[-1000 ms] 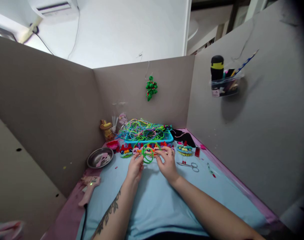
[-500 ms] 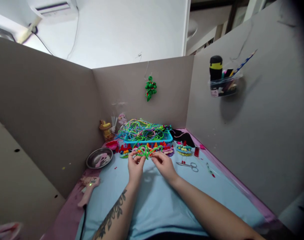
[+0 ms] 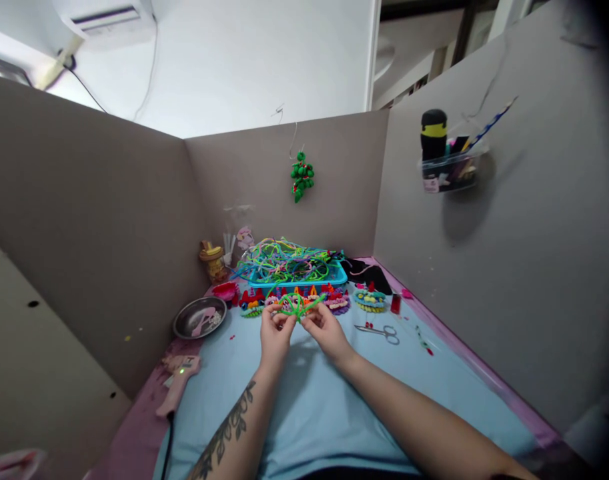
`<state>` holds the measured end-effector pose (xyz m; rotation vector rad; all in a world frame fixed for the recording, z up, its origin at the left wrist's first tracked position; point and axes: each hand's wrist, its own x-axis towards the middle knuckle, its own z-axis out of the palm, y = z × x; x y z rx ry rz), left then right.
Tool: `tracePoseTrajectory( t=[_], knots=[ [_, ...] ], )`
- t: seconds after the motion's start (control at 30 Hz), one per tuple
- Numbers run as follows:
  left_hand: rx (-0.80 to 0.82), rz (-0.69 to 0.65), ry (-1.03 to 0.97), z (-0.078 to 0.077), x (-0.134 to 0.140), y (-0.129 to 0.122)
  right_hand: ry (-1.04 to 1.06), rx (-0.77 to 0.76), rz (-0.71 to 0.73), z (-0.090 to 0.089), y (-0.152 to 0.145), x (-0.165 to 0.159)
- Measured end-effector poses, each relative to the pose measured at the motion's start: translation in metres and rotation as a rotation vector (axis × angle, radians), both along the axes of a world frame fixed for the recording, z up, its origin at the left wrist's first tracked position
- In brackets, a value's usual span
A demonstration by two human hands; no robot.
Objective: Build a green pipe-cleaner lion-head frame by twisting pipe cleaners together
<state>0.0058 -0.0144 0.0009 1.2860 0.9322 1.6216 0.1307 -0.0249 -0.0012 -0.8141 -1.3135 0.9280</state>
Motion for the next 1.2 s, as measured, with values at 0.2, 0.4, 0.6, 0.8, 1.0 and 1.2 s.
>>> tracePoseTrajectory(
  t=[0.2,0.4,0.6,0.8,1.0,1.2],
  knots=[
    [-0.033,-0.062,-0.077,0.003,0.002,-0.002,-0.168,0.226,-0.035,0.003,-0.003,0.005],
    [-0.145,-0.094,-0.214,0.003,-0.001,0.001,-0.385,0.449,-0.004,-0.002,-0.008,0.006],
    [-0.173,-0.12,-0.205,0.003,-0.002,0.003,-0.353,0.374,-0.067,0.002,-0.009,0.005],
    [-0.191,-0.184,-0.146,0.001,0.001,0.001,-0.184,0.222,-0.242,0.01,-0.004,0.008],
    [-0.223,-0.227,-0.1,-0.001,0.003,0.003,-0.115,0.142,-0.336,0.004,0.01,0.012],
    [-0.243,-0.235,-0.076,0.002,0.005,-0.001,-0.003,0.094,-0.252,-0.002,0.016,0.011]
  ],
)
